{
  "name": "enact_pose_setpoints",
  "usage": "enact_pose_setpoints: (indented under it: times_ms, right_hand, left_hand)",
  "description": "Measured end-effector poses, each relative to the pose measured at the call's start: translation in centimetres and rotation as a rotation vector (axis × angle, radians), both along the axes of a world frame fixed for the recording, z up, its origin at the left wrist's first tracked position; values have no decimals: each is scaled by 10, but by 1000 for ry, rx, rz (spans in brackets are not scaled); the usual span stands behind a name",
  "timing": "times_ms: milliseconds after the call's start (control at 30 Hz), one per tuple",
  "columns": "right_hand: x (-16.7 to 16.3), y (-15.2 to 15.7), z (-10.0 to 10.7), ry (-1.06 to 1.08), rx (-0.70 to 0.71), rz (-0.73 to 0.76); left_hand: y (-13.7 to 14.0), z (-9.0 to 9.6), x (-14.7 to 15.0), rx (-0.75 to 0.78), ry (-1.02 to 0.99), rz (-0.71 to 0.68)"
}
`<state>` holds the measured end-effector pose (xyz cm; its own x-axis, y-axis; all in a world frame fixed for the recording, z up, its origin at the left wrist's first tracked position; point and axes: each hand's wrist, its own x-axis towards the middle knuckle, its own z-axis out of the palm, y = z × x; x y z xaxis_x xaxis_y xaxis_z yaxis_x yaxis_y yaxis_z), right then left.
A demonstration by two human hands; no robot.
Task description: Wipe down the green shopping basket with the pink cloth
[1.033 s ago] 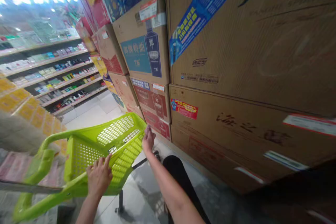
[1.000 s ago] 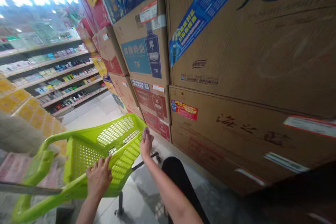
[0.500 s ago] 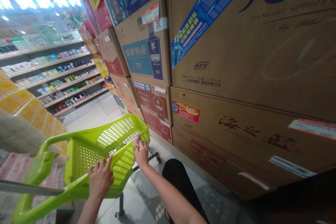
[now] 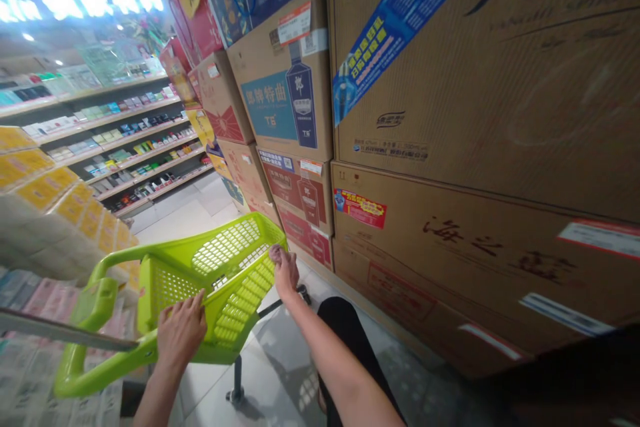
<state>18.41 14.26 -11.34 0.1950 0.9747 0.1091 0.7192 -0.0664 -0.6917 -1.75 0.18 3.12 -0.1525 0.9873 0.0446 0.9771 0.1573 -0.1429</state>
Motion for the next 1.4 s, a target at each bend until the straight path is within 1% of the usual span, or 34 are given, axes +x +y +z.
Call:
enact_pose_setpoints:
  times_ms: [67,133,167,233,267,400,433,533,567,600,700,733,800,867,900,933,1033,1067,1167,1233,1267,1333,1400]
  right_hand:
    - [0,3,3,-31,-6,-27]
    - [-7,-2,4,-67,20,51]
    - [-12,-7,4,-84,37,114]
    - [-20,-16,4,-110,61,215]
    - [-22,-19,3,-116,65,221]
    - [-30,-25,4,-130,50,99]
    - [-33,-27,5,-137,61,123]
    - [-40,-38,5,-157,123,319]
    - [-42,-41,5,-159,129,336]
    - [-44,-44,6,-160,126,315]
    - [-54,-53,11,-153,105,192]
    - [-60,-58,15,-150,114,200]
    - [-74,-72,24,-142,167,322]
    - [-89,-89,34,-124,240,496]
    - [-95,-96,39,-114,266,547]
    - [-101,-103,43,-103,281,565]
    - [-121,-122,52,-76,287,488]
    - [-129,-128,54,-72,299,490]
    - [-148,-142,58,-87,376,608]
    - [-148,-141,57,-113,416,675]
    - [-143,-136,54,-128,424,681]
    - [-124,-121,46,-153,421,649]
    - [-103,-103,37,-166,390,547]
  left_hand:
    - [-2,13,-10,-82,-16,109]
    - [-4,22,-17,-191,-68,160]
    - [-5,23,-19,-224,-80,155]
    - [-6,24,-20,-225,-78,115]
    - [-7,24,-21,-215,-80,105]
    - [-8,24,-24,-250,-177,127]
    - [-7,24,-25,-268,-197,136]
    - [-7,26,-32,-299,-263,176]
    - [-7,27,-34,-298,-281,184]
    - [-8,28,-36,-290,-296,185]
    - [-9,33,-39,-247,-332,203]
    - [-10,36,-39,-234,-348,229]
    - [-11,40,-38,-221,-381,293]
    - [-12,43,-38,-218,-408,313]
    - [-12,44,-39,-219,-432,311]
    - [-13,44,-40,-214,-465,300]
    - [-15,40,-45,-163,-623,296]
    - [-15,38,-47,-138,-680,305]
    - [-14,36,-50,-84,-761,292]
    - [-15,37,-52,-92,-724,259]
    - [-16,38,-52,-106,-706,253]
    - [-19,40,-54,-129,-716,287]
    - [-21,40,-55,-119,-772,341]
